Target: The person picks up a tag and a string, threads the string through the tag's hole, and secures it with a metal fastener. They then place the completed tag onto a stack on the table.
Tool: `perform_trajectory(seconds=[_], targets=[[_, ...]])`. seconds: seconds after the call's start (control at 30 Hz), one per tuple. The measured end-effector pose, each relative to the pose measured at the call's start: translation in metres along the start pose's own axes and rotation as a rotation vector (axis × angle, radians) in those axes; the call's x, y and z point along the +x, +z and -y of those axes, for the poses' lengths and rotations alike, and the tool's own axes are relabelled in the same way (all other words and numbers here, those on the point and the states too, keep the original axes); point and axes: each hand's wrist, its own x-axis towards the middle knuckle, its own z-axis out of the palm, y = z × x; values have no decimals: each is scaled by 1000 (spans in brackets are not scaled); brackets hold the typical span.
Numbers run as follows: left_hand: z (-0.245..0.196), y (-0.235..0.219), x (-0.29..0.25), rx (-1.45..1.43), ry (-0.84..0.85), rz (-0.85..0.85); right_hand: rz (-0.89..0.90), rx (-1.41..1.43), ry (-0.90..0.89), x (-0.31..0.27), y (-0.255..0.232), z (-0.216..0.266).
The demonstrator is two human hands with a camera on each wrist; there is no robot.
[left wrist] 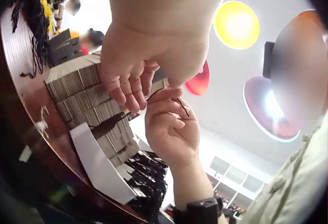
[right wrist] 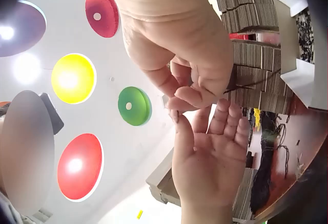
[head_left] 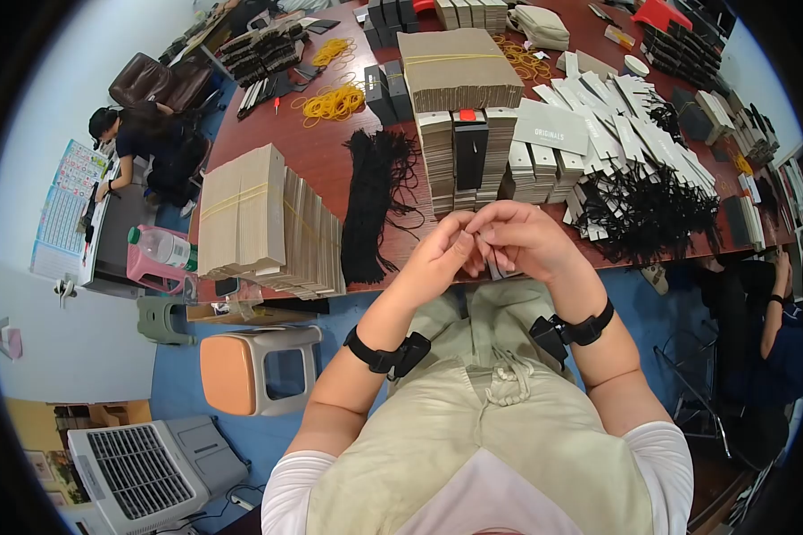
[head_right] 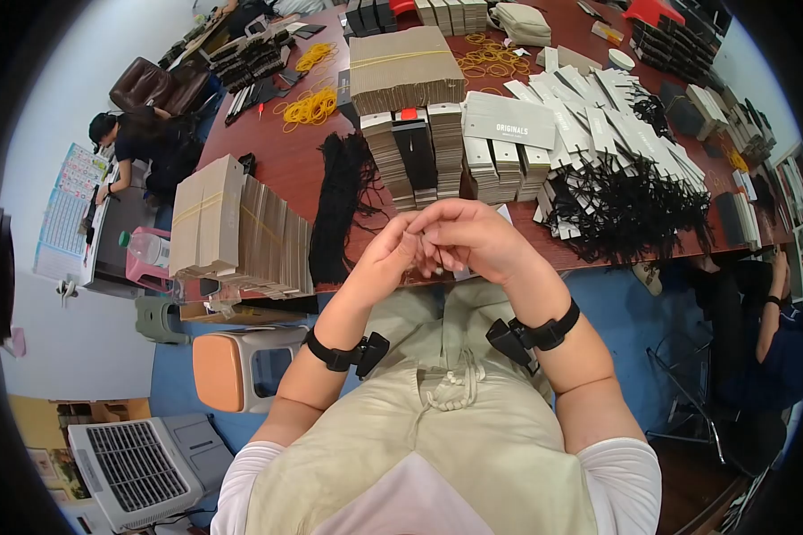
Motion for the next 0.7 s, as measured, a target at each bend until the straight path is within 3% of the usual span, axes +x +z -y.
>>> perform_trajectory(seconds=[0.13,0.23,0.37,0.5,0.7], targets=[[2,-5,-2,-187,-82,68,37,18,44,-5,-7,-2],[-1,-9,2,-138,-206,-151,167,-65,42,-11,-11,-8],[-5,-25,6,-313,-131,-478,260,-322,104,-22,7,-2],[-6,-59,3,-413,-50,-632,340,-414,136,-36,11,7],[-7,-67,-3,-362,32,-790,134,-155,-112,-38,-16,16]])
